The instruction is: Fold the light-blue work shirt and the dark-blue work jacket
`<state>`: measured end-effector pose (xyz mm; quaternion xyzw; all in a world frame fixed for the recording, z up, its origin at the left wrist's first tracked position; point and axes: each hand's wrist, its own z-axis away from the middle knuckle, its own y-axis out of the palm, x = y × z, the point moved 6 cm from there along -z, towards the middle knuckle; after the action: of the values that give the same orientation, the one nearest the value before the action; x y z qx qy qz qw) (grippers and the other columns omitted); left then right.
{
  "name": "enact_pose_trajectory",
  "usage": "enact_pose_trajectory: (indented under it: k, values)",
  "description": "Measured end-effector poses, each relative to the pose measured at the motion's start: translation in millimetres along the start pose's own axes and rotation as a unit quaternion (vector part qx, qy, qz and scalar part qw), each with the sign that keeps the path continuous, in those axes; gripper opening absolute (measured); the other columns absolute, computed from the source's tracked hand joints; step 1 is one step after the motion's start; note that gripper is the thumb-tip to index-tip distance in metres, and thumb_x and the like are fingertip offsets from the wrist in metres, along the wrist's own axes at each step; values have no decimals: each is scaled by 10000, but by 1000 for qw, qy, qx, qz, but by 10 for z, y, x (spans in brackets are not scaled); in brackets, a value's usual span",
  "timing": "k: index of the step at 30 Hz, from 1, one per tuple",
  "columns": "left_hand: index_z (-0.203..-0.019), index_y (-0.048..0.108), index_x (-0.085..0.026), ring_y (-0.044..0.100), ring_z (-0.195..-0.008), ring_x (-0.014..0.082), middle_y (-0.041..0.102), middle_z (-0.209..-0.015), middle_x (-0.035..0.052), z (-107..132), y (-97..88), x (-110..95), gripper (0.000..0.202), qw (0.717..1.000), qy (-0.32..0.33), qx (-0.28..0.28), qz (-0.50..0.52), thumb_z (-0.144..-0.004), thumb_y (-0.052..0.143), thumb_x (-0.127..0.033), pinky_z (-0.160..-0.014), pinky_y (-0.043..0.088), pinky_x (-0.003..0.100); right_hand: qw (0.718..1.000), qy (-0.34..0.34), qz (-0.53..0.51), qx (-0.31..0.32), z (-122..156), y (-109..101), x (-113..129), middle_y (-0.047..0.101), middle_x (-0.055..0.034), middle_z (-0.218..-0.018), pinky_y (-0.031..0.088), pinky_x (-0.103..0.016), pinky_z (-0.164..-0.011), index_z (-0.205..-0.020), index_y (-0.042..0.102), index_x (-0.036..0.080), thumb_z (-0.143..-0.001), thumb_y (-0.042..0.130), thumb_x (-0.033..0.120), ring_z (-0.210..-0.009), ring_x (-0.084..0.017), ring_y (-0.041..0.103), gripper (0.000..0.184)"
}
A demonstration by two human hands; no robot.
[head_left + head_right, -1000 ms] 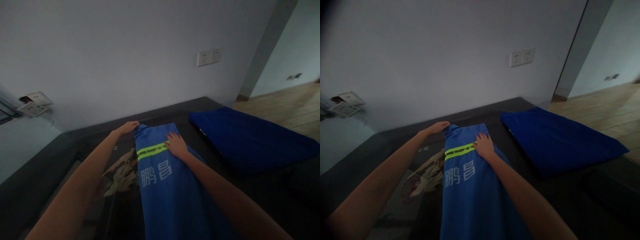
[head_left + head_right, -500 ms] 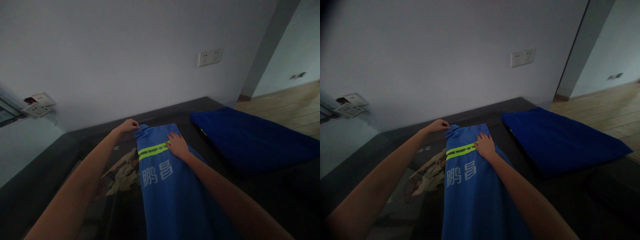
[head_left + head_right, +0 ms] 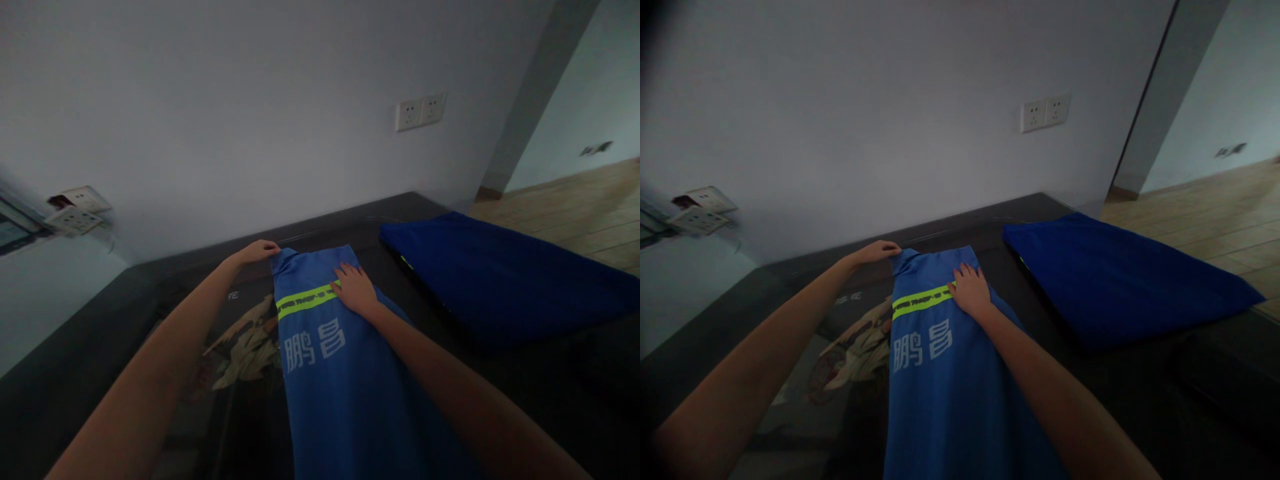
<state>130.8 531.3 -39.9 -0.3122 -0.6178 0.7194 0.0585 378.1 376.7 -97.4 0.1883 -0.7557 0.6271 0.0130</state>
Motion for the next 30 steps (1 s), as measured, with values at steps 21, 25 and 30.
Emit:
enact_pose_trajectory:
  k: [21, 25, 30]
  values:
    - [-839, 718, -199, 613, -760, 173, 706, -826, 18, 105, 57, -396, 214, 988, 59, 96, -106, -711, 572, -287, -714, 431, 225, 1000, 5, -3, 5, -12, 30, -15, 425, -150, -1432, 244, -445, -1092, -1339, 480, 115, -936, 376, 381, -1317, -264, 371, 494]
    - [-792, 701, -198, 609, -721, 147, 701, -771, 3, 112, 67, -474, 156, 973, 81, 121, -182, -724, 566, -238, -672, 407, 205, 1000, 4, -3, 7, -13, 32, -13, 424, -153, -1432, 247, -448, -1088, -1332, 484, 115, -936, 376, 378, -1320, -264, 366, 488]
    - [-800, 658, -194, 611, -778, 157, 691, -826, 16, 129, 2, -468, 114, 963, 82, 63, -251, -731, 592, -255, -652, 401, 212, 1000, 2, -4, 0, -4, 5, -6, 434, -155, -1425, 257, -453, -1085, -1327, 490, 113, -934, 382, 378, -1318, -270, 370, 486]
